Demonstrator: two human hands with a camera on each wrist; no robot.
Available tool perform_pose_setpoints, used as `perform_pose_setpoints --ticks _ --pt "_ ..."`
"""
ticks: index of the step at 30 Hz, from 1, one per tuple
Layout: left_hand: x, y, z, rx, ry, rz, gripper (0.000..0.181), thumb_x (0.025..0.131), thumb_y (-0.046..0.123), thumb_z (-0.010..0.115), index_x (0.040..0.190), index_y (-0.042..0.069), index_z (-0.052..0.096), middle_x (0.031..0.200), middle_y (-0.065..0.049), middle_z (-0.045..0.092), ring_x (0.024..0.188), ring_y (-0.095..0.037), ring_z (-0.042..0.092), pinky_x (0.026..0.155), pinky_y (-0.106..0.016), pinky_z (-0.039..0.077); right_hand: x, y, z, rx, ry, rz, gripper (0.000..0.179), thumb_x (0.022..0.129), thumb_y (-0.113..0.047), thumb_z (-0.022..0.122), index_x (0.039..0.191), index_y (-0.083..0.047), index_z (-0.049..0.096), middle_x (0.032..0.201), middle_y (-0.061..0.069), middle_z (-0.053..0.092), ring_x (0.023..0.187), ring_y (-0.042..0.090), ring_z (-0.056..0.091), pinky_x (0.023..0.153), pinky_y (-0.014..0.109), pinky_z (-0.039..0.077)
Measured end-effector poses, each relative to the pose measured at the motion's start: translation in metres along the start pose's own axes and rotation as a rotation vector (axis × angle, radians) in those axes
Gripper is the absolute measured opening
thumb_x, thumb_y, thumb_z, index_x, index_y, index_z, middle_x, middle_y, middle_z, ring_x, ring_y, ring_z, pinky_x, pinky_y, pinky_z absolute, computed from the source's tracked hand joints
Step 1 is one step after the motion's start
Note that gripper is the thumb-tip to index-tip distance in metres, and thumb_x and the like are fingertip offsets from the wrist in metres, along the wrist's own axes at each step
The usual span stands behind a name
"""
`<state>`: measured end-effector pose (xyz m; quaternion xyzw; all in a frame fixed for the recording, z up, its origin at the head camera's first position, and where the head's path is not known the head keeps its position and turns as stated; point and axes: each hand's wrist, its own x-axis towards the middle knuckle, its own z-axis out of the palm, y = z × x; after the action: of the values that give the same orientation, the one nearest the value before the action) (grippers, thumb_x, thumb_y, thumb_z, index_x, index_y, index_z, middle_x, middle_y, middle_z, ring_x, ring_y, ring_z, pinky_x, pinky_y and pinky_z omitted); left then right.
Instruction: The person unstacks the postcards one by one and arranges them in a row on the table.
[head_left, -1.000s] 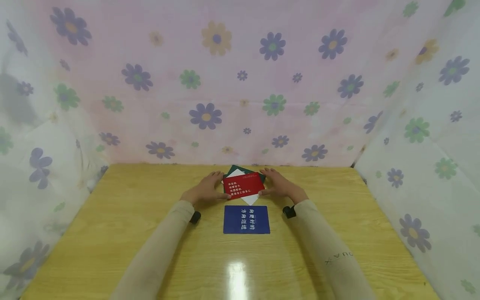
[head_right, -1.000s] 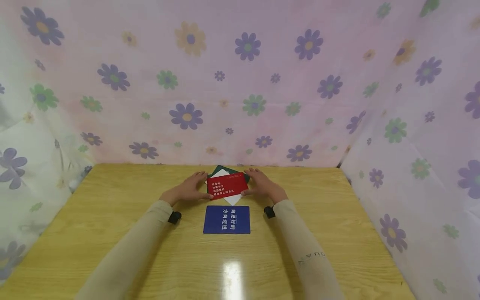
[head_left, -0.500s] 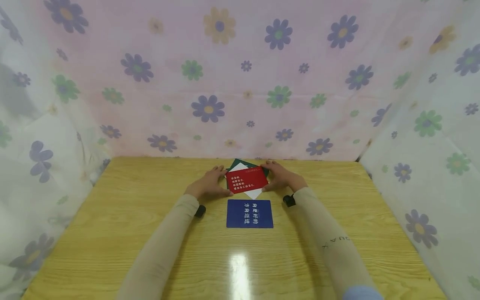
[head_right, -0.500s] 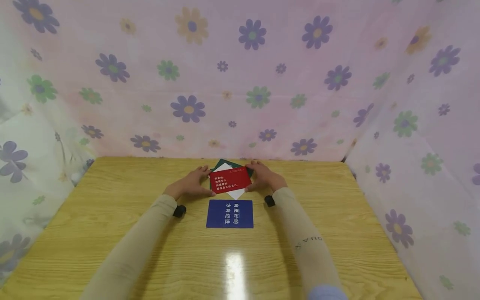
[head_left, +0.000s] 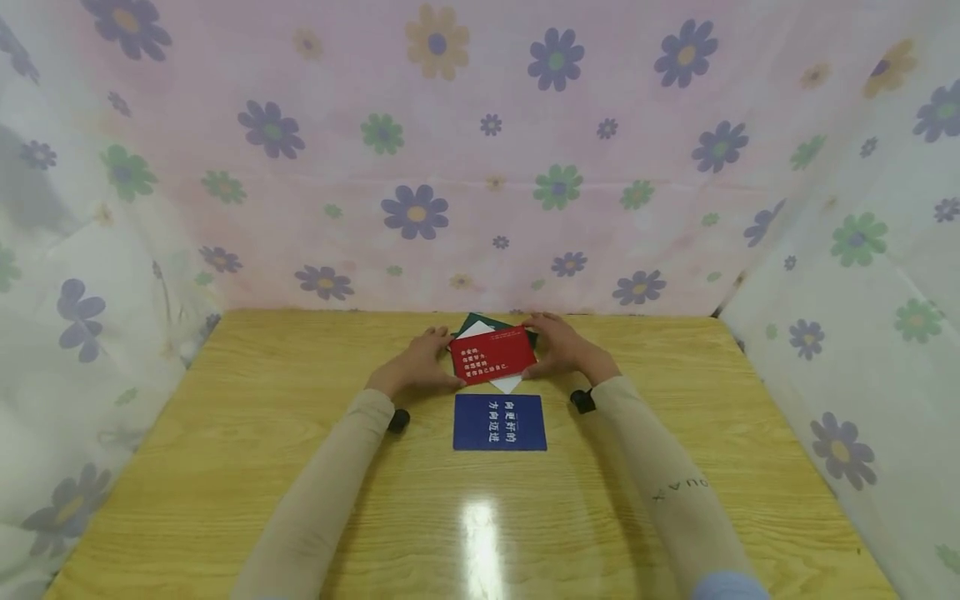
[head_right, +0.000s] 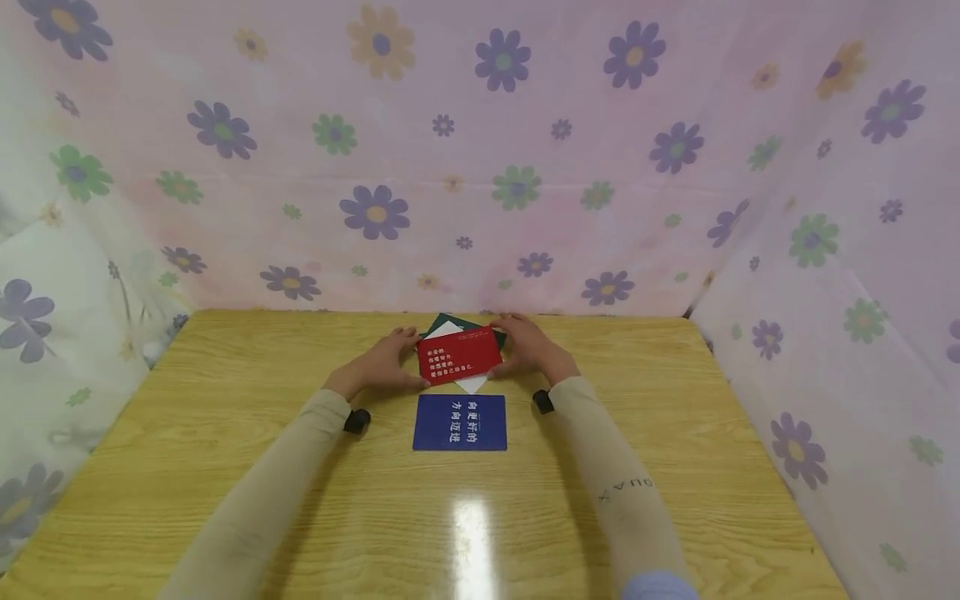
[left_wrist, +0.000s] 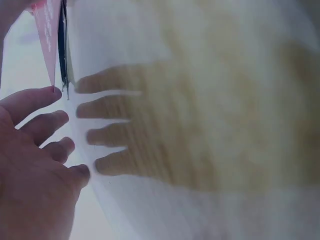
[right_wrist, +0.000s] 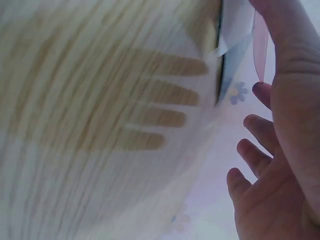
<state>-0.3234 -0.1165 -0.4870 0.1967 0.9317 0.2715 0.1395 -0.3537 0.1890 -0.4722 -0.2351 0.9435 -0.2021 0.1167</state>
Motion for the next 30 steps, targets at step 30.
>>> perform_pose_setpoints --ticks 30 --pt "-0.108 0.007 -0.007 -0.037 0.165 0.194 0.102 0.072 0.033 0.089 0.154 -0.001 0.039 0.164 -0.026 0.026 0.154 -0.049 0.009 0.119 -0.073 0.012 -0.094 -0.065 0.026 0.074 0.177 -0.149 0.097 0.073 -0.043 0.092 0.151 -0.007 0.046 0.165 0.015 0.032 0.156 0.039 0.014 0.12 0.064 0.026"
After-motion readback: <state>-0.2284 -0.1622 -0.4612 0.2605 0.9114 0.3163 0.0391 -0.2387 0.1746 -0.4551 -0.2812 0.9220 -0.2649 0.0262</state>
